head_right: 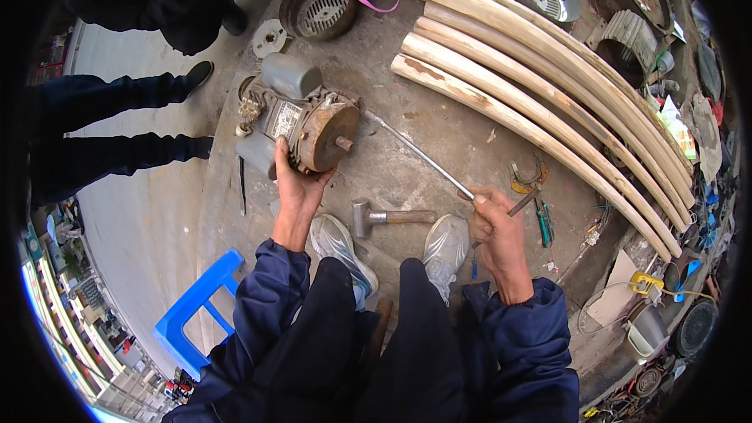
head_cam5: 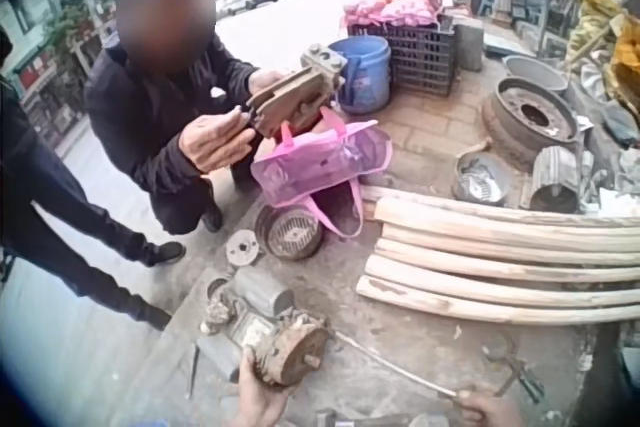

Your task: The person disassembles a small electric motor, using a hammer and a screwdriver to remove a circular metal component. They then use a socket wrench to loosen bolts on the motor housing and handle a white plastic part.

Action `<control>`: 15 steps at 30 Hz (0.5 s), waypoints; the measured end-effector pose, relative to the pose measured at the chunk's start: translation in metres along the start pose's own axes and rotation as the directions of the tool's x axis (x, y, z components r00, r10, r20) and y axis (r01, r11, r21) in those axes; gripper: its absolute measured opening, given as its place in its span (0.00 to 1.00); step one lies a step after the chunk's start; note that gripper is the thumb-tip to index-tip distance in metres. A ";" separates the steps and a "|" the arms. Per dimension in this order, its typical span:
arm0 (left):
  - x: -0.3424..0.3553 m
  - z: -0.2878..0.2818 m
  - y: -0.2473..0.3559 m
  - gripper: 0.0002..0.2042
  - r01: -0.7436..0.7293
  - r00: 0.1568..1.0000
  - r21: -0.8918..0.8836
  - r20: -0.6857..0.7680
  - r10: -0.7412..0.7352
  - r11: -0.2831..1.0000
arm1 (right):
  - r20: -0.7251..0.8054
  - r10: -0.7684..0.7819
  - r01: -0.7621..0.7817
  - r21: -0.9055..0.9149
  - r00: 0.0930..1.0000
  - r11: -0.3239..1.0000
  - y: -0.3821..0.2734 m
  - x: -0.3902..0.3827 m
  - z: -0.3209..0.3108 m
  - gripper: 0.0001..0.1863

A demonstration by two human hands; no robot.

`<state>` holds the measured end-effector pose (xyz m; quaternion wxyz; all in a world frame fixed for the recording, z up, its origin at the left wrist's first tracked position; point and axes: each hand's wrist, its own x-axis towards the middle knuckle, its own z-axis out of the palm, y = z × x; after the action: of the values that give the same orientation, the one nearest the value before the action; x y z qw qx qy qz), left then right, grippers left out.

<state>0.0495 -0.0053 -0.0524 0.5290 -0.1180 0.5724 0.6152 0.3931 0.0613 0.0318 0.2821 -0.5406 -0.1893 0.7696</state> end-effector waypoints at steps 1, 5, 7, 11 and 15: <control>0.002 -0.005 -0.005 0.40 -0.017 1.000 0.013 0.003 0.017 1.000 | 0.019 -0.006 0.006 -0.001 1.000 1.000 0.003 0.001 -0.005 0.11; 0.012 -0.028 -0.024 0.37 -0.069 0.997 0.020 0.019 0.069 0.997 | 0.025 0.025 -0.026 0.009 0.999 1.000 0.015 0.002 -0.015 0.12; 0.017 -0.041 -0.034 0.37 -0.109 0.994 0.042 0.031 0.108 0.993 | 0.044 0.032 -0.032 0.001 0.999 0.999 0.023 -0.001 -0.015 0.13; 0.021 -0.052 -0.036 0.39 -0.113 0.992 0.074 0.061 0.108 0.991 | 0.085 0.001 -0.002 0.008 0.996 1.000 0.042 0.001 -0.019 0.15; 0.016 -0.053 -0.028 0.43 -0.078 0.991 0.126 0.115 0.064 0.989 | 0.075 -0.009 0.009 -0.004 0.997 1.000 0.056 0.004 -0.020 0.16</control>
<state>0.0407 -0.0470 -0.0978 0.5443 -0.0286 0.5849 0.6007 0.3981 0.0210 -0.0116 0.2773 -0.5111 -0.2037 0.7877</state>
